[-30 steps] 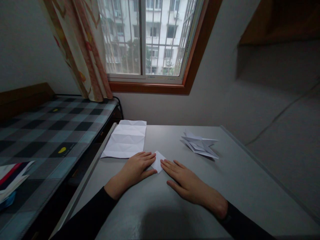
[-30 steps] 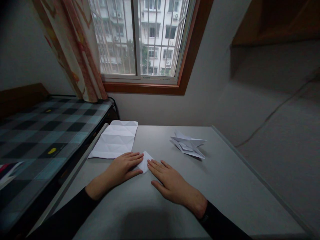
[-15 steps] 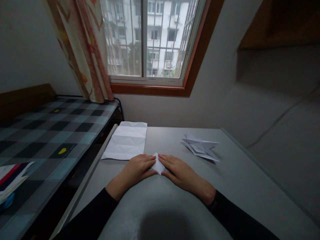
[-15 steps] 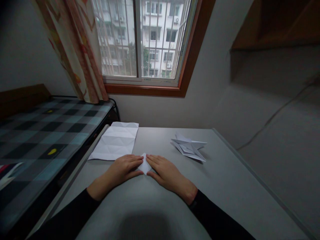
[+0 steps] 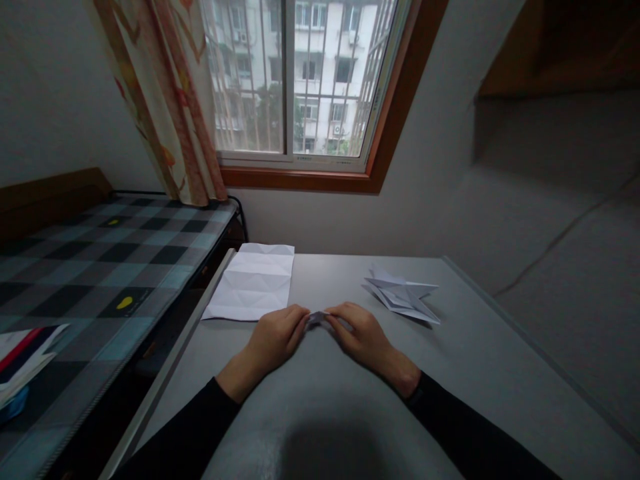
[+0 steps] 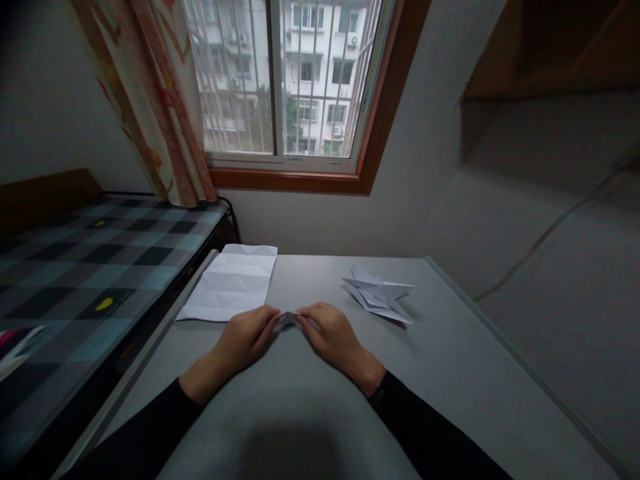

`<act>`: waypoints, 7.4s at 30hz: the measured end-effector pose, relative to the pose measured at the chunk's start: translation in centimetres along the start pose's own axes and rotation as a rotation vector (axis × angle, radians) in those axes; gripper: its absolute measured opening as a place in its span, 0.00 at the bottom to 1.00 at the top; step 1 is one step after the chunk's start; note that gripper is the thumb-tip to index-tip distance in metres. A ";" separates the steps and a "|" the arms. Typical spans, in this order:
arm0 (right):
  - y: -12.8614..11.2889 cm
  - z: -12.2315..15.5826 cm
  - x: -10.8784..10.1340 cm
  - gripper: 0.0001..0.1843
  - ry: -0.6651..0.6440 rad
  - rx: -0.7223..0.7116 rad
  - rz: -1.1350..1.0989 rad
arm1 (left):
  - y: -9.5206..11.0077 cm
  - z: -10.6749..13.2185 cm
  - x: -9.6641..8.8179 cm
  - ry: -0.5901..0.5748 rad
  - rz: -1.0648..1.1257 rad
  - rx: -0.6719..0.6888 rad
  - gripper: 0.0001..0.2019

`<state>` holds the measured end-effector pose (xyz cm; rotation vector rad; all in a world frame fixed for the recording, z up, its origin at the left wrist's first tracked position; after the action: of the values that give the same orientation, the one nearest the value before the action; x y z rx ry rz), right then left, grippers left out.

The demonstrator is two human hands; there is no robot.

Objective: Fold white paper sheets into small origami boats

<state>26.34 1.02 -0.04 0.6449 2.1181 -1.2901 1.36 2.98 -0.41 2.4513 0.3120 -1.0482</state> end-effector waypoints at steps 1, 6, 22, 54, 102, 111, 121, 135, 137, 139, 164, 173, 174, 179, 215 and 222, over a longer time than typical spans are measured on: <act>0.0 -0.2 0.2 0.12 0.049 0.021 -0.023 | 0.1 -0.1 -0.1 0.045 0.054 -0.041 0.12; -0.4 -0.7 1.3 0.10 0.092 0.041 -0.121 | 0.1 -0.5 -0.1 0.176 0.291 -0.160 0.11; -2.2 -0.9 1.4 0.14 0.066 0.112 -0.296 | 0.5 -1.5 0.0 0.334 0.497 -0.177 0.08; -0.7 -1.3 0.9 0.17 0.182 0.263 -0.476 | -1.2 -1.0 -0.7 0.516 0.549 -0.376 0.11; -0.1 -0.5 0.0 0.17 -0.003 0.294 -0.523 | -1.9 0.2 0.0 0.351 0.867 -0.550 0.32; -0.3 -0.3 0.3 0.08 -0.086 0.278 -0.405 | -1.4 0.1 0.0 0.399 0.897 -0.581 0.36; -0.7 -0.4 -0.3 0.07 -0.163 0.267 -0.292 | -0.9 0.2 -0.9 0.197 0.709 -0.538 0.14; 0.3 0.0 -1.5 0.09 -0.111 0.359 -0.287 | -1.8 1.0 -1.5 0.073 0.631 -0.496 0.17; 0.8 0.3 -1.7 0.10 -0.100 0.382 -0.300 | -1.8 1.1 -1.6 0.054 0.629 -0.481 0.17; 1.1 0.6 -1.8 0.11 -0.073 0.395 -0.310 | -1.7 1.1 -1.6 0.054 0.632 -0.487 0.18; 1.2 1.2 -1.9 0.25 -0.015 0.526 -0.548 | -1.4 1.1 -0.8 0.149 0.667 -0.554 0.17; 2.4 3.1 -3.7 0.27 -0.039 0.555 -0.460 | -1.2 0.9 -1.1 0.058 0.572 -0.460 0.19; 2.4 3.1 -3.7 0.27 -0.042 0.558 -0.452 | -1.1 0.8 -1.2 0.057 0.565 -0.461 0.19; 2.3 3.2 -3.9 0.27 -0.061 0.520 -0.461 | -1.0 0.6 -1.7 0.081 0.586 -0.497 0.21; 14.0 11.6 -16.3 0.31 0.336 0.280 0.582 | -1.0 1.5 -1.1 -0.036 0.137 -0.177 0.16; 12.8 11.4 -16.6 0.23 0.439 0.304 0.559 | -0.7 1.0 -2.2 0.065 0.009 -0.163 0.14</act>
<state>49.20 -5.68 -0.87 1.6439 1.8475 -1.2212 -1.03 3.04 0.43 2.3411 0.3911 -0.9039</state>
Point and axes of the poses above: each hand's wrist, its own z-axis away from the middle knuckle, its own x-axis out of the palm, y = z × x, the point moved 1 cm from there along -z, towards the middle knuckle, and after that the axes turned 12 degrees about x, right-handed, at the moved point
